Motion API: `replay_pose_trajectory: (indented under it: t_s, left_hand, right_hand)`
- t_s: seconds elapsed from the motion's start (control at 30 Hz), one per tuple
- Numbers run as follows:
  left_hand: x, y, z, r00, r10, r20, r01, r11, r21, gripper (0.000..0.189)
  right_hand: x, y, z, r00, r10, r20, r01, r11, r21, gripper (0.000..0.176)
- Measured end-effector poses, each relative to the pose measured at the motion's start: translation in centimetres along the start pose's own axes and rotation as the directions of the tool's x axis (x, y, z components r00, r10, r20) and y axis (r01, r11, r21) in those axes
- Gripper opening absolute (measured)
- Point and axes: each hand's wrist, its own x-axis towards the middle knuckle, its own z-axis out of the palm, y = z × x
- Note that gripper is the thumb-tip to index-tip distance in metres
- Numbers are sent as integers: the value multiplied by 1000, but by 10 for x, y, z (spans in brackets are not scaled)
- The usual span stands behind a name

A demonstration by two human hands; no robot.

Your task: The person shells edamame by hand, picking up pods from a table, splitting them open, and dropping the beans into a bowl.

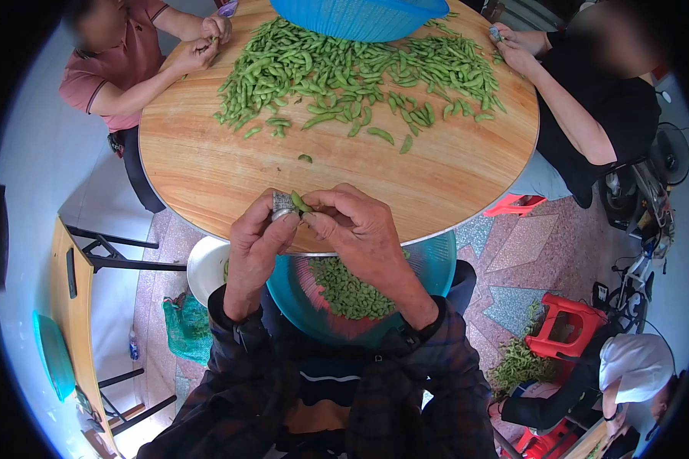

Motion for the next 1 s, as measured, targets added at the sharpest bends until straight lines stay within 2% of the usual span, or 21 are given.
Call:
replay_pose_trajectory:
  t_s: [0.03,0.23,0.47,0.53,0.57,0.63,0.77,0.83,0.93,1.0]
  left_hand:
    - [0,0,0,1000,0,1,0,1000,0,6]
    - [-2,1,2,1000,8,-3,-8,999,48,6]
    - [-2,-1,6,1000,13,-13,-13,999,34,6]
    - [-2,-1,6,1000,22,-15,-21,999,49,6]
    - [-2,-2,5,999,32,-7,-31,993,114,6]
    - [-2,-1,5,999,41,4,-41,983,177,6]
    - [-2,0,-1,997,-44,60,38,993,109,7]
    - [-2,0,-2,993,-79,87,70,993,95,8]
    - [-5,2,-3,987,-100,129,100,995,1,9]
    - [-8,0,-6,970,-130,207,149,986,-79,10]
  right_hand:
    - [0,1,0,999,51,13,-52,994,93,23]
    - [-3,2,-2,990,133,43,-138,980,142,24]
    - [-8,10,1,994,109,15,-109,963,246,26]
    - [-8,9,-2,983,180,48,-186,943,275,26]
    - [-8,10,-5,983,180,45,-186,943,276,26]
    - [-6,12,-12,963,239,126,-267,909,320,28]
    - [-5,18,-20,946,261,194,-320,849,421,30]
    - [-6,17,-21,913,328,241,-406,777,481,32]
    - [-12,20,-23,885,368,284,-464,723,512,33]
    - [-19,20,-23,879,369,303,-477,680,556,32]
